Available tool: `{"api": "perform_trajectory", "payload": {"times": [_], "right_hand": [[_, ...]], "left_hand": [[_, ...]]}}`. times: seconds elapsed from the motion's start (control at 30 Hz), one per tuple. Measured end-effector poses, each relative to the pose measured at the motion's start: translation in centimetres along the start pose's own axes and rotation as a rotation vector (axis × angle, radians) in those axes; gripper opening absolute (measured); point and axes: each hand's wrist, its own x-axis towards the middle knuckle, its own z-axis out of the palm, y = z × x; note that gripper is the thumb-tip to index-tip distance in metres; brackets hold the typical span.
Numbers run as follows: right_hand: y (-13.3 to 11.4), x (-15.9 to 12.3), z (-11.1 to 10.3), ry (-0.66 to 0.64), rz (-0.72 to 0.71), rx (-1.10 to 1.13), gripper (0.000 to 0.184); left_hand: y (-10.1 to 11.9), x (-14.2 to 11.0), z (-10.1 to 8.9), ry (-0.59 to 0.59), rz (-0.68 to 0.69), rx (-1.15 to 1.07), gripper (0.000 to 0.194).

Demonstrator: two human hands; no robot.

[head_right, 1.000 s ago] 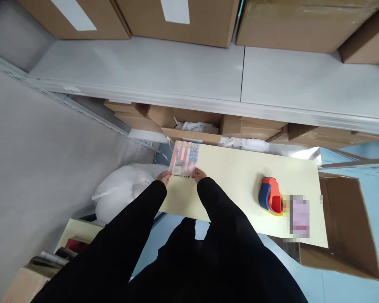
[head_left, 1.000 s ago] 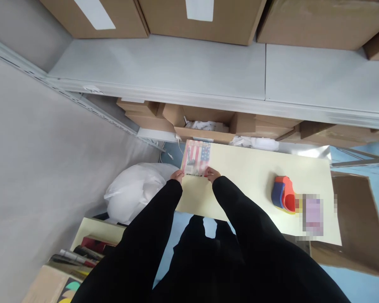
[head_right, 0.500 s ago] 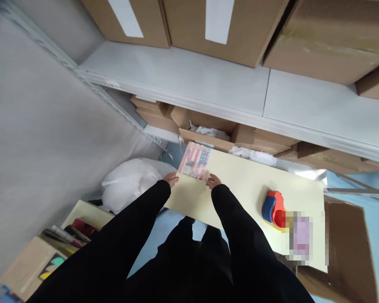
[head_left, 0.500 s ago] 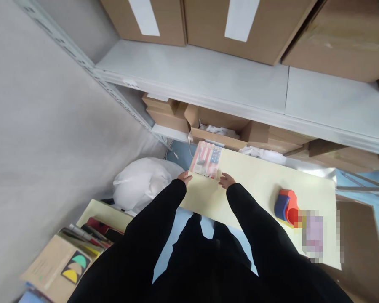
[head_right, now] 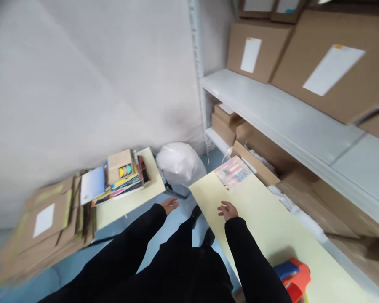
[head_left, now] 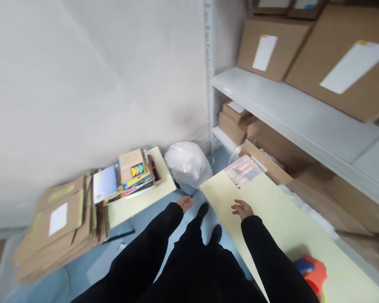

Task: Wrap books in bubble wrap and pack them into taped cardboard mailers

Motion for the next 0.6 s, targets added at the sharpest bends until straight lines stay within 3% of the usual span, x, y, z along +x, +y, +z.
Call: {"api": "perform_trajectory", "payload": {"times": [0.13,0.33,0.47,0.6], "right_hand": [[-1.1,-0.1,5.3,-0.197,-0.087,-0.158,0.032],[-3.8,-0.7,15.5,-0.471,-0.2,-0.311,0.029],[-4.9,-3.0,24.3,-0.652,-0.224,-0.44,0.026],[-4.4,-7.6,34.8,-0.812,-0.302,-0.524,0.022]], "left_hand": [[-4.6,-4.6,-6.7,0.129,-0.028,-0.035,0.034],[-10.3,-9.7,-14.8,0.463,-0.016,-0.202,0.044],[-13.1,-11.8,-21.1,0.626,0.062,-0.268,0.045],[-15.9,-12.9,-29.0,0.774,0.091,-0.306,0.04]]}}
